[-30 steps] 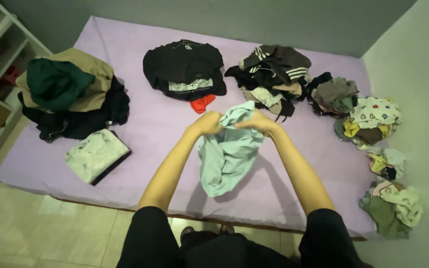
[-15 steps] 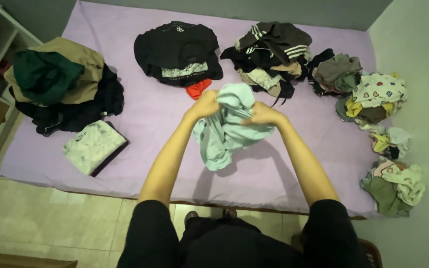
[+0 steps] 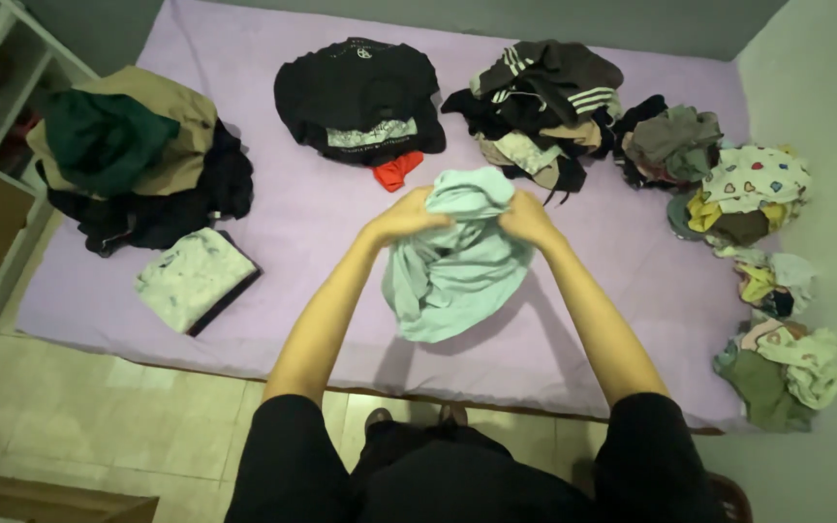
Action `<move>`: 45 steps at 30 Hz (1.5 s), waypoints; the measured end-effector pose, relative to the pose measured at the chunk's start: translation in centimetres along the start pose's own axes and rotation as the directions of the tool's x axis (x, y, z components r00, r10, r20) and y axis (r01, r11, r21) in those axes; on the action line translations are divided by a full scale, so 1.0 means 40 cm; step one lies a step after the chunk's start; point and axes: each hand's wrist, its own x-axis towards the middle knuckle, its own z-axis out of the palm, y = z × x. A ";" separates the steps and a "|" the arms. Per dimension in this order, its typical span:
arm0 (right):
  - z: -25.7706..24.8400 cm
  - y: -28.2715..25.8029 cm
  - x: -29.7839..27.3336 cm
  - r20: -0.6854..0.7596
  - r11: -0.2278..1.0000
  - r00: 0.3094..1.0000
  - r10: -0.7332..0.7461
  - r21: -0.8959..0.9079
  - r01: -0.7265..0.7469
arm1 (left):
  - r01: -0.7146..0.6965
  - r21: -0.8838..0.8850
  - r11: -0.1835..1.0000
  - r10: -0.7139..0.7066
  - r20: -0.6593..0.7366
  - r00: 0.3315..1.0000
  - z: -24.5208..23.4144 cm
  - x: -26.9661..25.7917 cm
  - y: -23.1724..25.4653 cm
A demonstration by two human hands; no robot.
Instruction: The recorder is folding several items of clothing on a bed.
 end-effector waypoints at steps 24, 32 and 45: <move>0.084 -0.014 -0.042 0.213 -0.279 0.857 -0.469 0.885 -0.372 | -0.144 0.284 0.948 0.234 -0.314 0.920 -0.027 -0.001 0.093; 0.020 -0.076 -0.070 0.232 -0.063 0.948 -0.218 0.966 -0.251 | 0.106 -0.115 0.988 -0.131 -0.233 0.964 0.058 -0.018 0.075; -0.109 0.328 -0.101 -0.041 0.655 0.926 0.376 0.719 -0.235 | -0.147 -0.324 0.935 -0.078 -0.590 0.804 -0.162 -0.010 0.074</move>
